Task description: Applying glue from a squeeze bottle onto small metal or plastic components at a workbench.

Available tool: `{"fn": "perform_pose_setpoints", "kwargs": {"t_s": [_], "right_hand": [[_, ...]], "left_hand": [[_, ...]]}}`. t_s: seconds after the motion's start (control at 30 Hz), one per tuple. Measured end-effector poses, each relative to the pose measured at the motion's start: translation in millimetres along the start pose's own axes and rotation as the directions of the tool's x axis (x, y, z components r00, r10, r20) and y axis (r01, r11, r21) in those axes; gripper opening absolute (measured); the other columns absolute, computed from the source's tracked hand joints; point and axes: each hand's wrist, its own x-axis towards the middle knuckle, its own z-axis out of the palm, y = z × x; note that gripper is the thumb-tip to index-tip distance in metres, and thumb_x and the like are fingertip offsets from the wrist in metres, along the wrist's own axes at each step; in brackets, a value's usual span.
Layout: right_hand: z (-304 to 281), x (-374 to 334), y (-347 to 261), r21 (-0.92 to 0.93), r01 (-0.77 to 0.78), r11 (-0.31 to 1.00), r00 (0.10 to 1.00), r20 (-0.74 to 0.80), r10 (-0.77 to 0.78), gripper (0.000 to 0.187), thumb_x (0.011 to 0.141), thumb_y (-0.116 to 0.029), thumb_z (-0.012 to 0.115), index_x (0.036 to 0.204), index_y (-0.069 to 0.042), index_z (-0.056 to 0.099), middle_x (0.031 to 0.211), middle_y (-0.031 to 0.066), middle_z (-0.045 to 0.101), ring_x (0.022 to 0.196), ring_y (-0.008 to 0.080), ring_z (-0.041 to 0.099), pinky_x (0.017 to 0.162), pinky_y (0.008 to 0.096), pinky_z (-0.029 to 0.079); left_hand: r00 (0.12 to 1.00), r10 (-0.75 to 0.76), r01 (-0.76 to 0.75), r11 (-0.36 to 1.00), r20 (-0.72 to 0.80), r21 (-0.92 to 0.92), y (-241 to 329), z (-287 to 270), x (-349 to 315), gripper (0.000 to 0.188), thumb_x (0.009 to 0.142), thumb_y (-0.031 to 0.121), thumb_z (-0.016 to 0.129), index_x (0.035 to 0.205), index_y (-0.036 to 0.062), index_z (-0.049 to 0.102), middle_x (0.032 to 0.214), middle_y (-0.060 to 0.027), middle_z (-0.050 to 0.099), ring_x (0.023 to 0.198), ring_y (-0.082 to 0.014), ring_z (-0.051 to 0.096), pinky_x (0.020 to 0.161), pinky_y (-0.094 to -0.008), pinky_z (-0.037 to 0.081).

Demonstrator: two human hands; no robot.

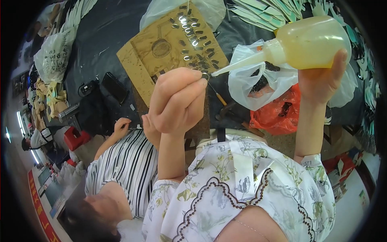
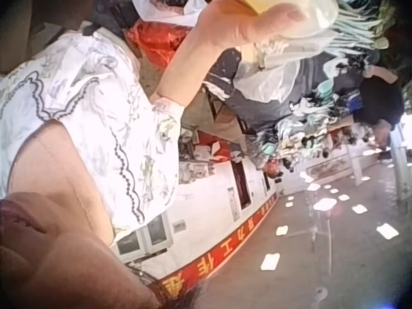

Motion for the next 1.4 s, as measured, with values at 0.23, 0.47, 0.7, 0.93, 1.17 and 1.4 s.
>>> {"fn": "perform_pose_setpoints", "kwargs": {"t_s": [0.23, 0.47, 0.7, 0.93, 1.17, 1.4], "right_hand": [[-3, -6, -3, -0.066, 0.041, 0.997, 0.995, 0.092, -0.035, 0.049, 0.080, -0.040, 0.053, 0.116, -0.007, 0.045, 0.111, 0.0071, 0.051, 0.105, 0.0213, 0.050, 0.089, 0.0384, 0.041], [-8, -11, -6, -0.085, -0.072, 0.994, 0.989, 0.124, 0.082, 0.051, 0.081, -0.040, 0.050, 0.116, -0.003, 0.043, 0.112, 0.0084, 0.050, 0.104, 0.0214, 0.049, 0.089, 0.0391, 0.041], [-6, -10, -3, 0.090, -0.067, 0.994, 0.998, 0.015, 0.065, 0.050, 0.081, -0.041, 0.051, 0.116, -0.006, 0.044, 0.112, 0.0075, 0.050, 0.105, 0.0208, 0.048, 0.092, 0.0393, 0.038], [-6, -5, -4, -0.018, 0.071, 0.997, 0.990, 0.123, -0.069, 0.051, 0.079, -0.041, 0.054, 0.116, -0.006, 0.044, 0.113, 0.0073, 0.050, 0.105, 0.0215, 0.049, 0.091, 0.0393, 0.040], [-13, -2, -3, -0.072, 0.082, 0.994, 0.978, 0.197, -0.067, 0.055, 0.079, -0.041, 0.053, 0.118, -0.004, 0.042, 0.113, 0.0084, 0.051, 0.106, 0.0217, 0.049, 0.090, 0.0379, 0.041], [-18, 4, -4, -0.089, 0.075, 0.993, 0.963, 0.265, -0.049, 0.058, 0.079, -0.043, 0.053, 0.119, -0.003, 0.041, 0.113, 0.0096, 0.051, 0.105, 0.0218, 0.050, 0.090, 0.0384, 0.041]], "left_hand": [[0.999, 0.042, -0.042, 0.999, 0.000, -0.023, 7, -4, -4, 0.018, 0.055, -0.010, 0.064, 0.070, -0.0016, 0.059, 0.075, -0.0109, 0.058, 0.064, -0.0230, 0.057, 0.055, -0.0275, 0.048], [0.999, -0.020, 0.019, 1.000, -0.036, -0.003, 9, -7, -8, 0.016, 0.058, -0.009, 0.064, 0.071, -0.0005, 0.059, 0.074, -0.0111, 0.059, 0.062, -0.0230, 0.058, 0.055, -0.0260, 0.048], [0.745, -0.639, 0.665, 0.734, 0.191, -0.137, 29, -14, 0, 0.014, 0.065, -0.004, 0.067, 0.077, -0.0038, 0.061, 0.072, -0.0098, 0.060, 0.064, -0.0115, 0.059, 0.058, -0.0189, 0.048], [0.610, -0.712, 0.792, 0.564, 0.347, -0.235, 29, -22, 0, 0.015, 0.067, -0.005, 0.066, 0.081, -0.0057, 0.061, 0.074, -0.0055, 0.061, 0.066, -0.0058, 0.057, 0.060, -0.0148, 0.047], [0.594, -0.711, 0.802, 0.558, 0.376, -0.212, 30, -24, -2, 0.015, 0.066, -0.005, 0.066, 0.080, -0.0049, 0.062, 0.073, -0.0056, 0.061, 0.064, -0.0060, 0.057, 0.059, -0.0146, 0.047], [0.598, -0.701, 0.800, 0.550, 0.389, -0.238, 27, -24, -5, 0.014, 0.066, -0.004, 0.066, 0.080, -0.0045, 0.062, 0.073, -0.0056, 0.061, 0.064, -0.0054, 0.057, 0.058, -0.0145, 0.046]]}}
